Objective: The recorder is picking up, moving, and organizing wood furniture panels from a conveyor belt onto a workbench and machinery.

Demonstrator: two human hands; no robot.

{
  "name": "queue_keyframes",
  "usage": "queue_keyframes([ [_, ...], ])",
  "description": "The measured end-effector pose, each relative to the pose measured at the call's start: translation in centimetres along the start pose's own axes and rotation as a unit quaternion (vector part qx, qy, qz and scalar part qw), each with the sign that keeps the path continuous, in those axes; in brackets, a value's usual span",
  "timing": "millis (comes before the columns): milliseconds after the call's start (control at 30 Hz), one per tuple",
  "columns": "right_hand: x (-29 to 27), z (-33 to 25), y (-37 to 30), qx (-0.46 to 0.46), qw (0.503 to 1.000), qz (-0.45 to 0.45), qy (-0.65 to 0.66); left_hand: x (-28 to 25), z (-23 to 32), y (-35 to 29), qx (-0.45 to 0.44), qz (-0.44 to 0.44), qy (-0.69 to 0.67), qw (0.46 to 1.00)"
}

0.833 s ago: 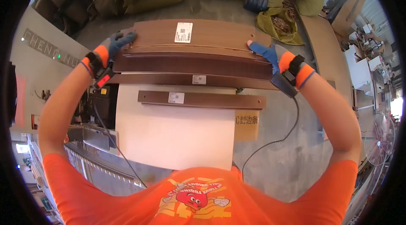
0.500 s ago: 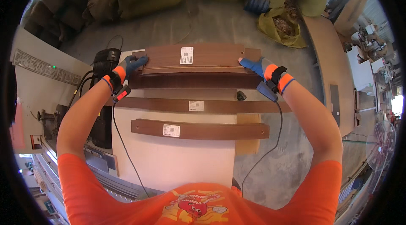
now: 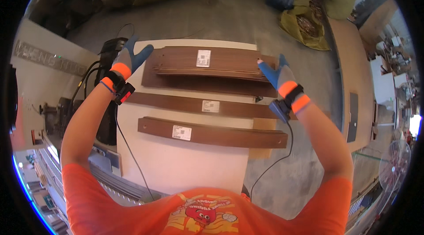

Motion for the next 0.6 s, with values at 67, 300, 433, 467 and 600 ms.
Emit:
queue_keyframes([
  [67,-5.2,-5.7,-5.5,-0.141,0.977,0.158,0.038,-3.5,1.4,-2.8,0.103,0.008,-0.068,0.992],
  [300,-1.8,-18.3,-25.6,-0.389,0.897,-0.020,0.207,-3.7,-2.1,-16.0,-0.073,-0.142,-0.602,0.782],
  [433,13.7,-23.2,-38.5,-0.341,0.777,-0.399,0.348,-5.8,-4.7,-19.4,-0.040,-0.073,-0.834,0.546],
  [467,18.3,-23.5,-43.0,-0.161,0.629,-0.569,0.504,-6.4,-4.7,-20.7,-0.017,-0.068,-0.849,0.524],
  [600,18.7,-26.7,-56.6,-0.335,0.480,-0.712,0.387,-10.3,-8.8,-28.9,-0.022,0.074,-0.846,0.527],
])
Point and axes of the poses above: each hand's wrist, its own y-axis towards the middle knuckle, its own x-axis out of the palm, z = x × y, the point moved 8 cm from there along y, towards the middle knuckle, and after that the axes turned 12 degrees about -y, right-handed, at the moved point
